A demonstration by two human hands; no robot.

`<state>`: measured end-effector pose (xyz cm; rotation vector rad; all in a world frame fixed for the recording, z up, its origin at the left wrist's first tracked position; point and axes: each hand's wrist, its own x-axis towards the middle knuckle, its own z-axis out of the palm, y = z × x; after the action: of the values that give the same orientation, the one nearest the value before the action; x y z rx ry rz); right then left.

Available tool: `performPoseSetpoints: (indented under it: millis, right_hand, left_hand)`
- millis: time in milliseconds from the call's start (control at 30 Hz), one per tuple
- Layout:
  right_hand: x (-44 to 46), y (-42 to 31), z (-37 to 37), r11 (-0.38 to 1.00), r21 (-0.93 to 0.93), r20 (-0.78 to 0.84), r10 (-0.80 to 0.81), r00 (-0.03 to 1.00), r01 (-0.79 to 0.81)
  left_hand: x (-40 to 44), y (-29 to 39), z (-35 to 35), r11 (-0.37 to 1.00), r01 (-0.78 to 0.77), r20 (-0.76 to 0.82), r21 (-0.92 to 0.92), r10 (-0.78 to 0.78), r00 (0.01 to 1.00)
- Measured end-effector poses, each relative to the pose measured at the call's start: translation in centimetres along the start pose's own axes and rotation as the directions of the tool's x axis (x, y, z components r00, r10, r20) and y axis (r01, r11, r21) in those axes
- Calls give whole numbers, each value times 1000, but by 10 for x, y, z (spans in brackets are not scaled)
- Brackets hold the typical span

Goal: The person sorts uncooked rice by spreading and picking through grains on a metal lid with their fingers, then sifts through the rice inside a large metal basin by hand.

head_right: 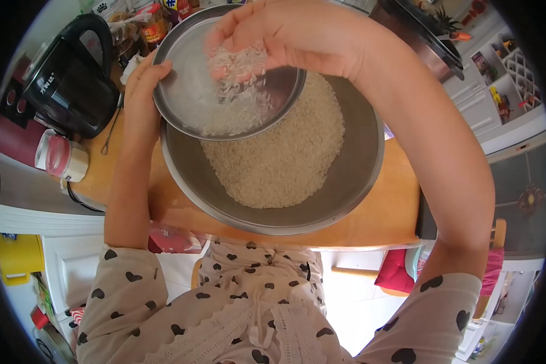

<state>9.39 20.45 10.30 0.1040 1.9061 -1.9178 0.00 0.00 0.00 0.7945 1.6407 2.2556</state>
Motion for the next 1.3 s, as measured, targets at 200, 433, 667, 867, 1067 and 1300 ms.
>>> performPoseSetpoints:
  millis: [200,433,667,867,1067,1300]
  right_hand:
    - [-20,-14,1,981,-105,-205,-181,962,162]
    - [-69,4,-36,894,-440,-157,-173,972,88]
    - [-65,60,-13,648,-727,-236,78,969,-229]
    - [-55,70,21,348,-883,-307,82,948,-315]
    - [-52,83,24,256,-898,-384,-62,921,-357]
    - [-38,97,55,353,-889,-303,21,953,-290]
  left_hand:
    - [0,-3,-3,1000,10,-1,8,-10,1000]
    - [-3,4,1,999,7,12,-45,-6,1000]
    - [-2,-4,1,990,-140,64,-11,141,988]
    - [-2,-3,1,990,-138,70,-9,138,988]
    - [-2,-4,0,988,-150,76,22,148,986]
    - [-3,-3,2,992,-129,58,6,128,990]
